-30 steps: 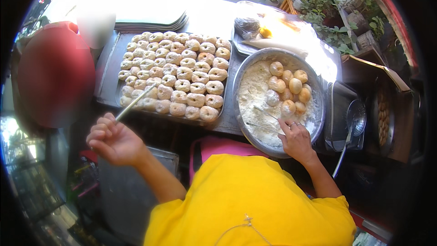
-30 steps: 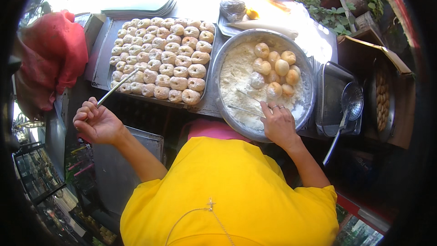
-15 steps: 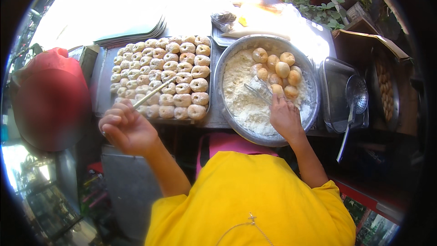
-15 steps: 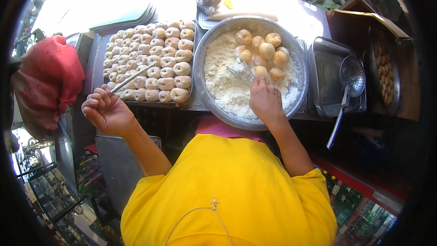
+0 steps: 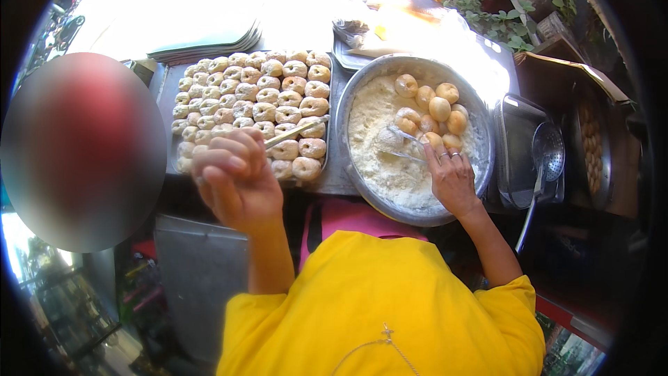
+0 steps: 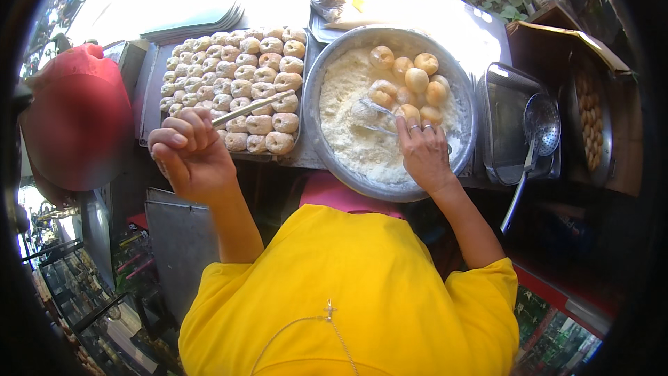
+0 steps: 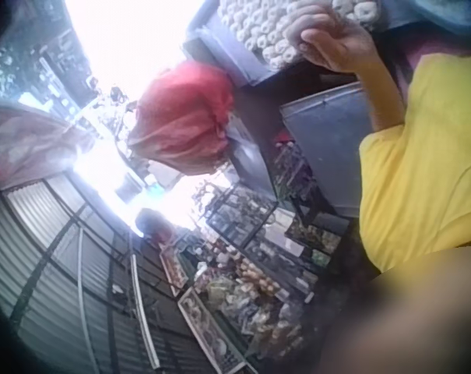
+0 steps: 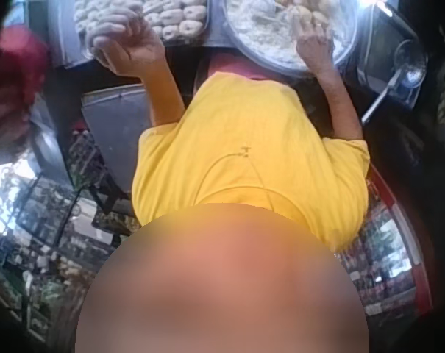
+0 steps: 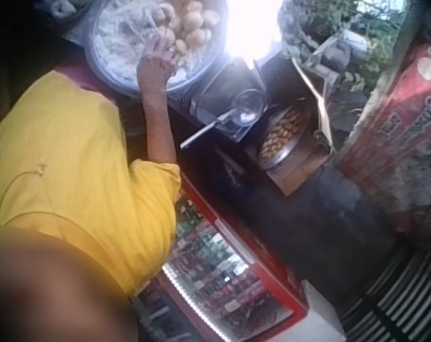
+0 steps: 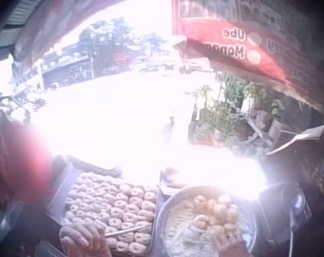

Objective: The person uses a slotted spoon to remove fried dough balls from hot oil and places them on a tray. They then use a fork and a skewer to coat the balls in a white powder and arrange them on a tray. The person repeats this process for multiple dough balls.

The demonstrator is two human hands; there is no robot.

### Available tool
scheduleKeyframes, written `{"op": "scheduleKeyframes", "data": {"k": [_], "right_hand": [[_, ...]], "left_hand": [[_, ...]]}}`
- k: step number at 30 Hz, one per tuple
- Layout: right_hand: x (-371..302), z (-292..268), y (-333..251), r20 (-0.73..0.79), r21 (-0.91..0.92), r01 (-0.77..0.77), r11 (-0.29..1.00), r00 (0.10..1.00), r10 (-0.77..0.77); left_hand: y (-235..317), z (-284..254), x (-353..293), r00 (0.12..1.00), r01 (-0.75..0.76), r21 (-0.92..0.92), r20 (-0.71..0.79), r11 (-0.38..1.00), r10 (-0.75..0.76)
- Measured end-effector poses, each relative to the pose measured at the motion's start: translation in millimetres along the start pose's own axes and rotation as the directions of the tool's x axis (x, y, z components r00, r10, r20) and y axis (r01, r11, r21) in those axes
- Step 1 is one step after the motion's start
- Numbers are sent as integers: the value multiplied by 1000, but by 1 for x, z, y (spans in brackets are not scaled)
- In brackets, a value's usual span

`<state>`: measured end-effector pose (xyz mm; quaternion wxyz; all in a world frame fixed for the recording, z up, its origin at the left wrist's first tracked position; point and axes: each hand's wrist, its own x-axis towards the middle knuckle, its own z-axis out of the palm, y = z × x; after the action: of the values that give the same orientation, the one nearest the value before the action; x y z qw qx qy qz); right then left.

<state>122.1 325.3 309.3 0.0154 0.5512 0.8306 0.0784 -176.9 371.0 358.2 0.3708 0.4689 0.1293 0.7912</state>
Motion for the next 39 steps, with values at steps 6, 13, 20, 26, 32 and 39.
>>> {"op": "scheduleKeyframes", "data": {"k": [6, 13, 20, 26, 32, 39], "right_hand": [[-7, 2, -2, 236, 339, -214, 916, 962, 138], [-2, 12, 0, 194, 398, -195, 896, 973, 126], [-8, 15, 2, 203, 480, -217, 850, 970, 133], [-16, 13, 1, 187, 120, -79, 990, 981, 56], [-16, -12, 11, 77, 139, -27, 990, 997, 17], [13, -15, 7, 122, 51, 100, 994, 987, -106]], "left_hand": [[-49, 37, -27, 935, 334, -166, 183, 928, -304], [-63, 46, -39, 863, 468, -116, 272, 876, -425], [-93, 57, -60, 805, 488, 179, 286, 855, -519], [-87, 94, -51, 717, 214, 245, 618, 946, -322], [-35, 66, 10, 841, 276, 35, 476, 961, -258], [-2, 0, 33, 977, -61, 57, 206, 997, 48]]}}
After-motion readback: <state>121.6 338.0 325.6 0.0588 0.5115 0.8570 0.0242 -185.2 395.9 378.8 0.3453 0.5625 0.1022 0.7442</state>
